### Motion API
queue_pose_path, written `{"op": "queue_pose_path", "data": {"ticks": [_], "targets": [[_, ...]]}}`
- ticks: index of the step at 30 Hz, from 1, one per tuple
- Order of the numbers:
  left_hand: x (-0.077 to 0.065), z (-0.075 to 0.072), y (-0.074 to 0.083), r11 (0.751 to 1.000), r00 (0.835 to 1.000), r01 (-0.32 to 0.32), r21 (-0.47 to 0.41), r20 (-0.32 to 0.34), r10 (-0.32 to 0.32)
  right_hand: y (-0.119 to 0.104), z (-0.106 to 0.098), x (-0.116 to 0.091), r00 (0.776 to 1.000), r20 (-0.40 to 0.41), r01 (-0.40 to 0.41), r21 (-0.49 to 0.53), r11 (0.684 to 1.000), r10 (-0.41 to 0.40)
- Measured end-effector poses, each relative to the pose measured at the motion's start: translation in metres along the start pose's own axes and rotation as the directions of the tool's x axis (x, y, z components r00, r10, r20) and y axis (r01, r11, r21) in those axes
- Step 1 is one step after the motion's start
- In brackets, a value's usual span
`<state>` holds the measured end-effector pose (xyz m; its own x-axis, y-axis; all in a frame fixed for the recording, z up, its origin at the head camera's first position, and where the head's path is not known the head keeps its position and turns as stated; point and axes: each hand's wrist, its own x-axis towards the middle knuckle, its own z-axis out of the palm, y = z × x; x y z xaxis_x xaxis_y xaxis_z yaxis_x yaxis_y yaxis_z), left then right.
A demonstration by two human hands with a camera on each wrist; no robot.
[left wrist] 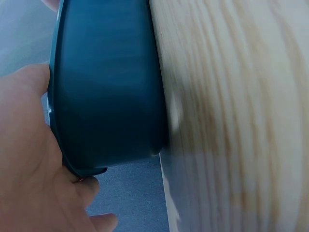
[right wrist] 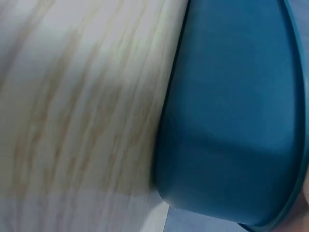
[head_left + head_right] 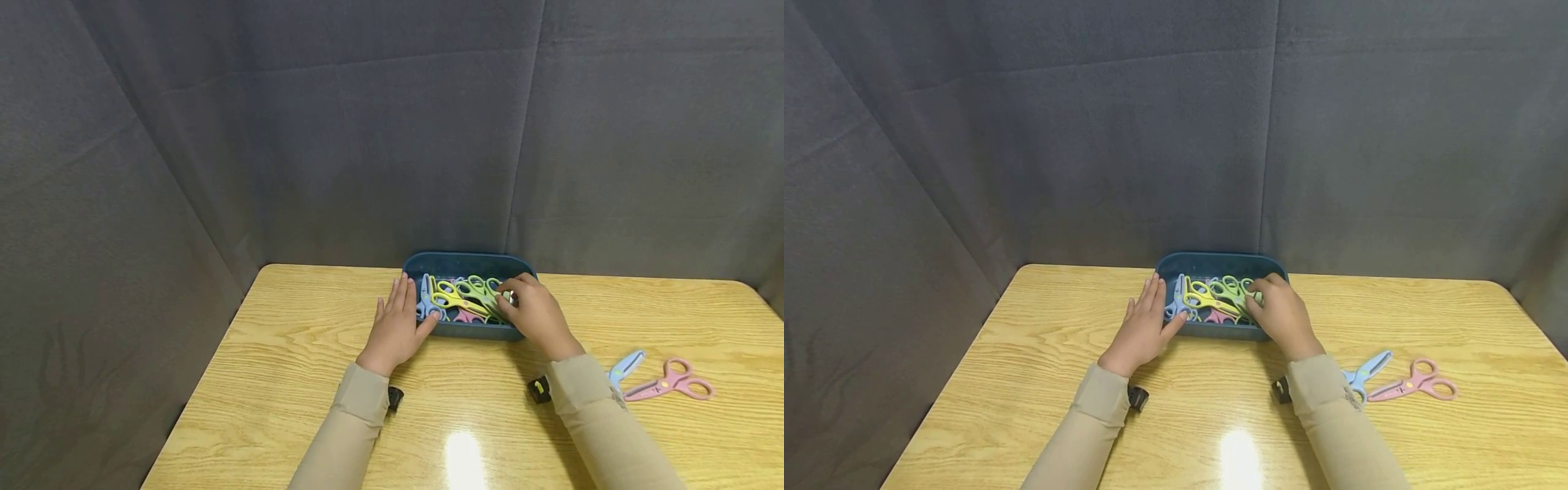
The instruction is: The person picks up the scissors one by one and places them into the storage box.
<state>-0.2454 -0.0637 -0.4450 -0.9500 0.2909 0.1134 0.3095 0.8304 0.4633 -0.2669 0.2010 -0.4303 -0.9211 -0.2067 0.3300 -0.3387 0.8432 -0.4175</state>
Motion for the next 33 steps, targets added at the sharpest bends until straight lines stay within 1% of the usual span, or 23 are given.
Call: {"op": "queue_pose_path", "data": {"ticks": [4, 8, 17, 22, 27, 33], "targets": [[0.000, 0.000, 0.000, 1.000, 1.000, 0.000, 0.006, -0.002, 0.000, 0.000, -0.002, -0.006, 1.000, 0.007, 0.020, 0.034, 0.999, -0.020], [0.000, 0.000, 0.000, 1.000, 1.000, 0.008, 0.006, 0.007, -0.008, -0.002, -0.006, -0.012, 1.000, 0.009, 0.011, 0.047, 0.999, -0.012], [-0.001, 0.000, 0.001, 1.000, 1.000, 0.008, 0.011, 0.010, -0.008, -0.008, -0.022, -0.028, 0.996, -0.084, 0.023, 0.067, 0.997, -0.017], [-0.002, -0.001, 0.002, 1.000, 1.000, 0.004, 0.019, 0.023, -0.005, -0.007, -0.028, -0.037, 0.995, -0.101, 0.005, 0.068, 0.998, 0.002], [-0.001, -0.002, 0.002, 1.000, 1.000, 0.001, -0.004, 0.009, -0.001, -0.005, -0.035, -0.037, 0.995, -0.094, -0.012, 0.057, 0.998, 0.017], [-0.002, -0.003, 0.003, 1.000, 1.000, 0.005, -0.006, 0.016, -0.005, -0.003, -0.049, -0.038, 0.995, -0.094, -0.033, 0.044, 0.998, 0.037]]}}
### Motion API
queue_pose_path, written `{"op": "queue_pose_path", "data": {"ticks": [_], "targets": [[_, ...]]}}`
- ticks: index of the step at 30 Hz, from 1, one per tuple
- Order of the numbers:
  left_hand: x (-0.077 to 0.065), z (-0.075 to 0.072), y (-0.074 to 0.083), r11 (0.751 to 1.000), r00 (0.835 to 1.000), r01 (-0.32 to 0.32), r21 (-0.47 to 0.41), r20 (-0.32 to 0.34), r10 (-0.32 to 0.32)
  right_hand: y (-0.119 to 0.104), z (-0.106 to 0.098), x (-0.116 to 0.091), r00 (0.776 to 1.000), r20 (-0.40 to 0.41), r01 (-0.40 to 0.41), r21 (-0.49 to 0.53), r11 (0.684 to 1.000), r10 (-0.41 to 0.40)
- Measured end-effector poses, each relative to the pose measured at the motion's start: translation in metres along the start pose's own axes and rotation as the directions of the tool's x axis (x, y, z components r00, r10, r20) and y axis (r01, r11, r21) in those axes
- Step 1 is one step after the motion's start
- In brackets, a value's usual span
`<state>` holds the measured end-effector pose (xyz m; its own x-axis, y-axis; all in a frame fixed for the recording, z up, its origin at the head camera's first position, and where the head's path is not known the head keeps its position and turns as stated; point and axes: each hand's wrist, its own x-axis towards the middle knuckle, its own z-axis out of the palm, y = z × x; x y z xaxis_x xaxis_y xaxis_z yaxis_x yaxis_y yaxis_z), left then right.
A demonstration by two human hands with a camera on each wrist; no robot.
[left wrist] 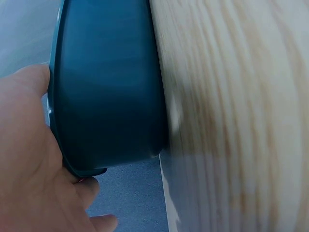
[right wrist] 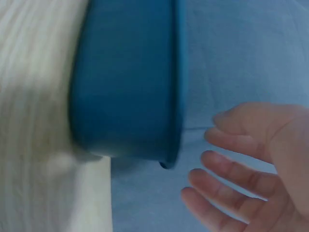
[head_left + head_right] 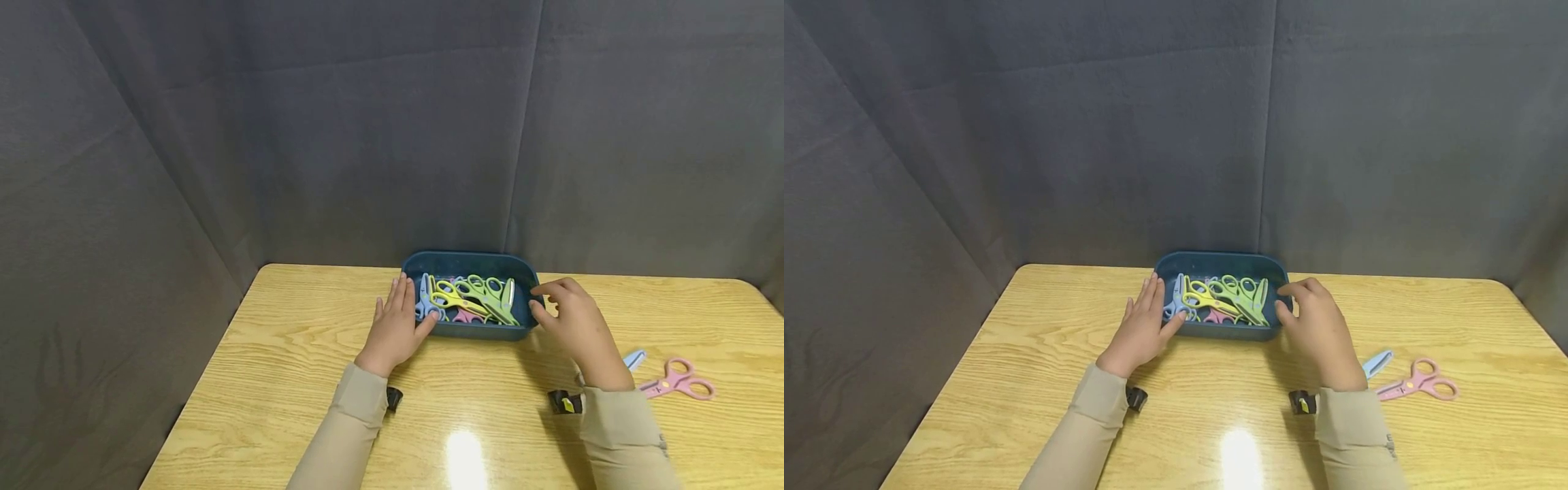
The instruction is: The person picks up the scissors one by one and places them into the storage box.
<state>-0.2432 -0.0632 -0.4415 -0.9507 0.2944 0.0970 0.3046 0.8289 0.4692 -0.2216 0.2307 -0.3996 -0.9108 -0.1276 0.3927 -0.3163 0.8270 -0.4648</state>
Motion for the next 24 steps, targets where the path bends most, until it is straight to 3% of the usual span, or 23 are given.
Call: {"op": "queue_pose_path", "data": {"ticks": [13, 20, 24], "targets": [[0.000, 0.002, -0.001, 1.000, 1.000, 0.001, -0.002, -0.008, -0.001, 0.018, -0.024, -0.004, 0.998, 0.034, -0.049, -0.024, 0.999, 0.050], [0.002, 0.004, -0.004, 1.000, 1.000, 0.003, 0.017, 0.003, -0.003, 0.029, -0.038, -0.010, 0.988, 0.076, -0.136, -0.008, 0.991, 0.137], [0.002, 0.004, -0.004, 1.000, 1.000, -0.004, 0.010, -0.006, 0.004, 0.037, -0.044, -0.013, 0.970, 0.133, -0.205, -0.013, 0.979, 0.205]]}}
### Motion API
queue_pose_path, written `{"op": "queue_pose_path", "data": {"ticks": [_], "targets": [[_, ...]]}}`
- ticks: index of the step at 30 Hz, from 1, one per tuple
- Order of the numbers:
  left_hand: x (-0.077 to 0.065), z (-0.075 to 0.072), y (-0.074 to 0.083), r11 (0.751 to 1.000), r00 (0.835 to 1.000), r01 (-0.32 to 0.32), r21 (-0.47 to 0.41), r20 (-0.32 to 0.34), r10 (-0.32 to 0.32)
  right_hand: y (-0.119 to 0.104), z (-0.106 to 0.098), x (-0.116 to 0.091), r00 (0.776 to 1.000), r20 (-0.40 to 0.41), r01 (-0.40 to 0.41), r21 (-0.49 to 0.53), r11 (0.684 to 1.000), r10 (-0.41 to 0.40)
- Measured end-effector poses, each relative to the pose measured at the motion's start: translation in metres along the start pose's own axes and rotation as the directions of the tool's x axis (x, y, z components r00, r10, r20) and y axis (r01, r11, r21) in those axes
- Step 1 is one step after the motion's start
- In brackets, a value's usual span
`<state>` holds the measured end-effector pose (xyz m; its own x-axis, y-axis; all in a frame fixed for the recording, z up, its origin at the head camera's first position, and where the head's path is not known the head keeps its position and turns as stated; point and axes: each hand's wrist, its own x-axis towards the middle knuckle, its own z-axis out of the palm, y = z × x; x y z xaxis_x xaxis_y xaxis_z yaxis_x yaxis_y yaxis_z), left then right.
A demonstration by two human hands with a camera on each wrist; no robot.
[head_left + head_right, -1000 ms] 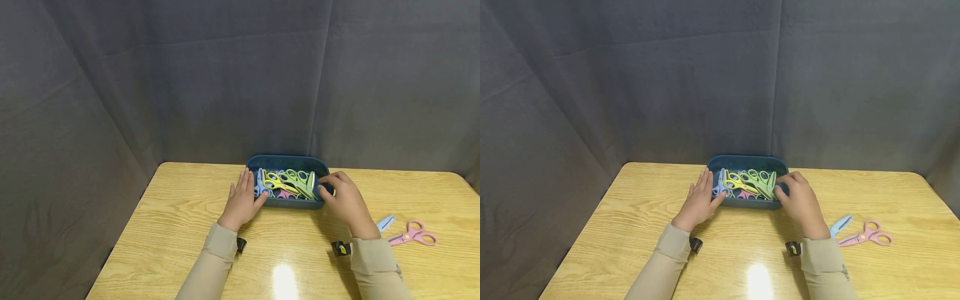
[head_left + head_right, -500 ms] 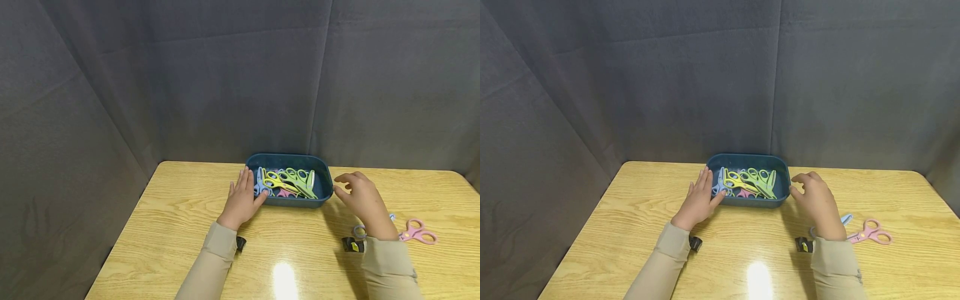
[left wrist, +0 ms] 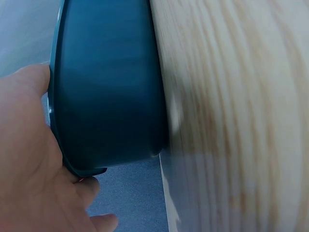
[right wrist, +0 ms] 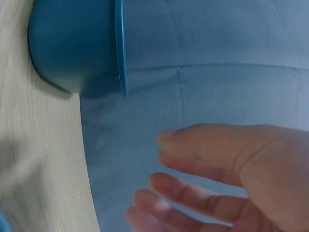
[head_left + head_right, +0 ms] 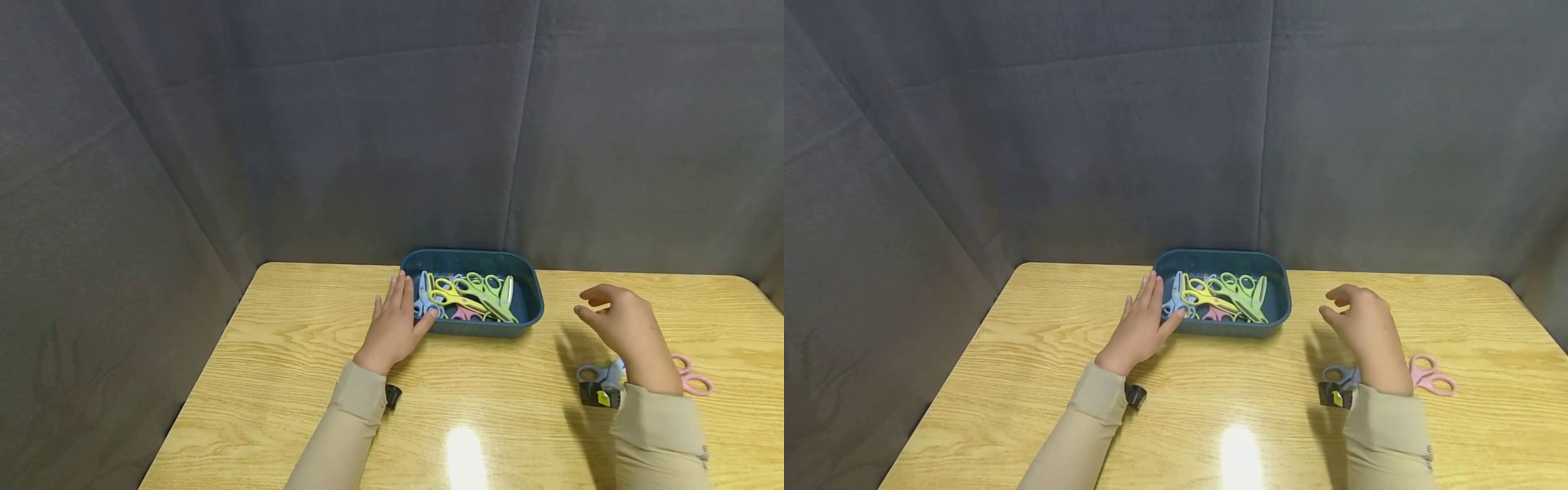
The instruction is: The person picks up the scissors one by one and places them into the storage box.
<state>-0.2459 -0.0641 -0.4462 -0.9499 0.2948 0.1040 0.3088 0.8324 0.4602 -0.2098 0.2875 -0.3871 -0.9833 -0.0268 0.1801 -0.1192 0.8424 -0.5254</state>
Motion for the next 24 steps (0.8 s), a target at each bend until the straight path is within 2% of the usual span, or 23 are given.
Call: {"op": "queue_pose_path", "data": {"ticks": [8, 13, 19, 24], "targets": [[0.000, -0.002, 0.001, 1.000, 1.000, 0.000, -0.012, -0.002, 0.000, 0.016, -0.010, -0.004, 0.986, 0.119, -0.112, -0.039, 0.993, 0.116], [0.000, -0.002, 0.001, 1.000, 1.000, 0.002, -0.011, 0.005, -0.002, 0.027, -0.015, -0.006, 0.978, 0.135, -0.151, -0.054, 0.987, 0.157], [0.000, -0.002, 0.001, 1.000, 1.000, 0.001, -0.016, 0.006, -0.001, 0.038, -0.018, -0.009, 0.976, 0.134, -0.161, -0.071, 0.984, 0.170], [0.000, -0.001, 0.001, 1.000, 1.000, -0.003, -0.016, 0.004, 0.003, 0.044, -0.020, -0.014, 0.956, 0.171, -0.232, -0.053, 0.971, 0.238]]}}
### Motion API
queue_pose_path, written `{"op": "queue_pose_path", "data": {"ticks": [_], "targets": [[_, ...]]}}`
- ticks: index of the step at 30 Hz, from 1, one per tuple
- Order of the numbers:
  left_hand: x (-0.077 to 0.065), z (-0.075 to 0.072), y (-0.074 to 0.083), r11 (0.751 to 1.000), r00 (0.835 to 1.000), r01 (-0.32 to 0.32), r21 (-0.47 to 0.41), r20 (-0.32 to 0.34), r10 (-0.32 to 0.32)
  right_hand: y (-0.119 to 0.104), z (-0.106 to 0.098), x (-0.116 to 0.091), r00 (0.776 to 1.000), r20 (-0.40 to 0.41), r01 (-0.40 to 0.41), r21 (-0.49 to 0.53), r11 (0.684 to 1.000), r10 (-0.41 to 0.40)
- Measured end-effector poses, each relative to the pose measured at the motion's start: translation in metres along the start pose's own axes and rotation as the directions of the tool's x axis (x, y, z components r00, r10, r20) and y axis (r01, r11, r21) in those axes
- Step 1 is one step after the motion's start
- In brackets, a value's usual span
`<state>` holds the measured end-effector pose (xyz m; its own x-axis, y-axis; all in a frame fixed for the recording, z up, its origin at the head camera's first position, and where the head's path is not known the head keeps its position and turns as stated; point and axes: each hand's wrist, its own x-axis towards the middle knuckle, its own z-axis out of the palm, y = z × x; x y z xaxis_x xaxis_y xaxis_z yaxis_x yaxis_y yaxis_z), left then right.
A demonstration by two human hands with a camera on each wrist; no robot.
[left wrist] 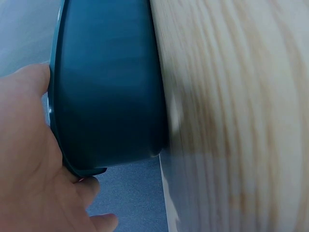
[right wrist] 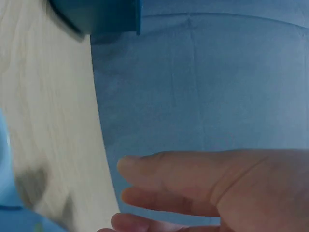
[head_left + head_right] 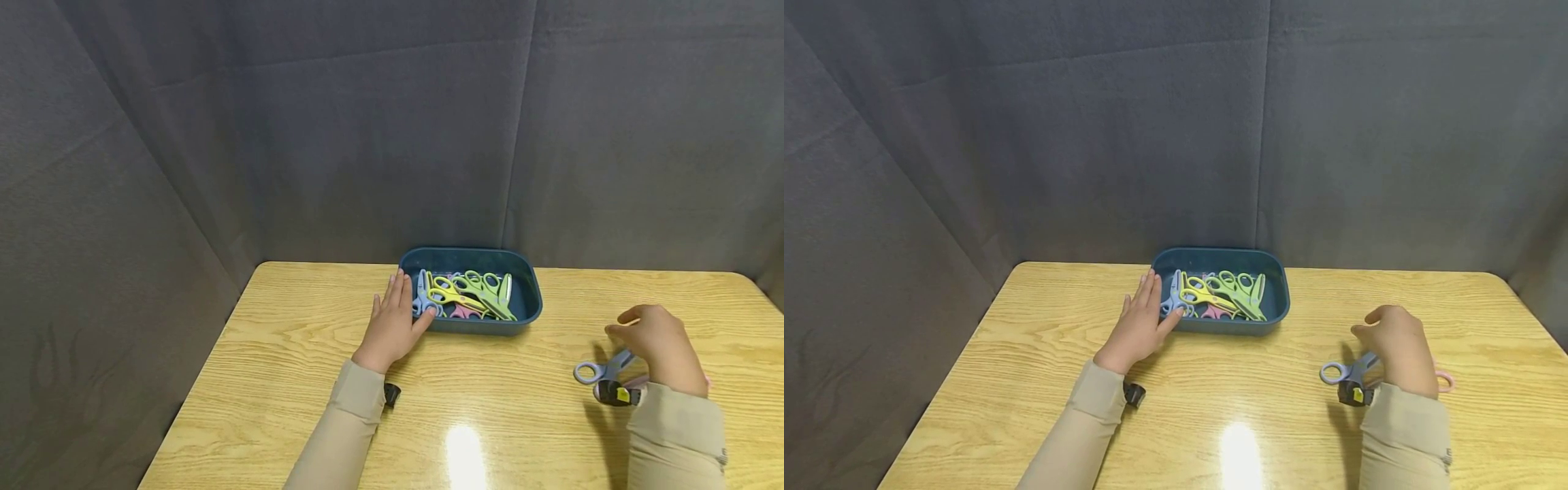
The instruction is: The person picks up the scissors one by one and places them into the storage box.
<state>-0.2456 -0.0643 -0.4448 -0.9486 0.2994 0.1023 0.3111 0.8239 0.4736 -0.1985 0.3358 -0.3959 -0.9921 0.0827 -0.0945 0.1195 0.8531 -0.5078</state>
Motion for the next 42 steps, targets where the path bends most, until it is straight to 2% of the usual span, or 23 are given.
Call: {"op": "queue_pose_path", "data": {"ticks": [2, 9, 19, 26, 36, 42], "targets": [[0.000, 0.000, -0.001, 1.000, 1.000, -0.002, 0.005, -0.005, 0.002, 0.002, 0.000, -0.001, 0.999, 0.021, -0.031, 0.013, 0.999, 0.031], [0.001, 0.001, -0.001, 1.000, 1.000, 0.001, 0.007, 0.000, -0.001, 0.009, 0.001, 0.001, 0.996, 0.068, -0.061, 0.010, 0.998, 0.060], [0.000, 0.000, 0.000, 1.000, 1.000, 0.001, 0.006, 0.003, -0.001, 0.017, 0.006, 0.002, 0.993, 0.075, -0.096, 0.025, 0.995, 0.094], [0.000, 0.002, -0.001, 1.000, 1.000, 0.007, 0.010, 0.008, -0.007, 0.022, 0.010, 0.003, 0.995, 0.028, -0.097, -0.017, 0.995, 0.097], [0.000, 0.000, 0.001, 1.000, 1.000, 0.007, 0.008, 0.012, -0.007, 0.022, 0.016, 0.002, 0.981, -0.011, -0.191, -0.007, 0.981, 0.191], [0.000, 0.001, 0.000, 1.000, 1.000, 0.005, 0.013, 0.003, -0.005, 0.023, 0.018, 0.005, 0.971, -0.068, -0.230, -0.031, 0.973, 0.228]]}}
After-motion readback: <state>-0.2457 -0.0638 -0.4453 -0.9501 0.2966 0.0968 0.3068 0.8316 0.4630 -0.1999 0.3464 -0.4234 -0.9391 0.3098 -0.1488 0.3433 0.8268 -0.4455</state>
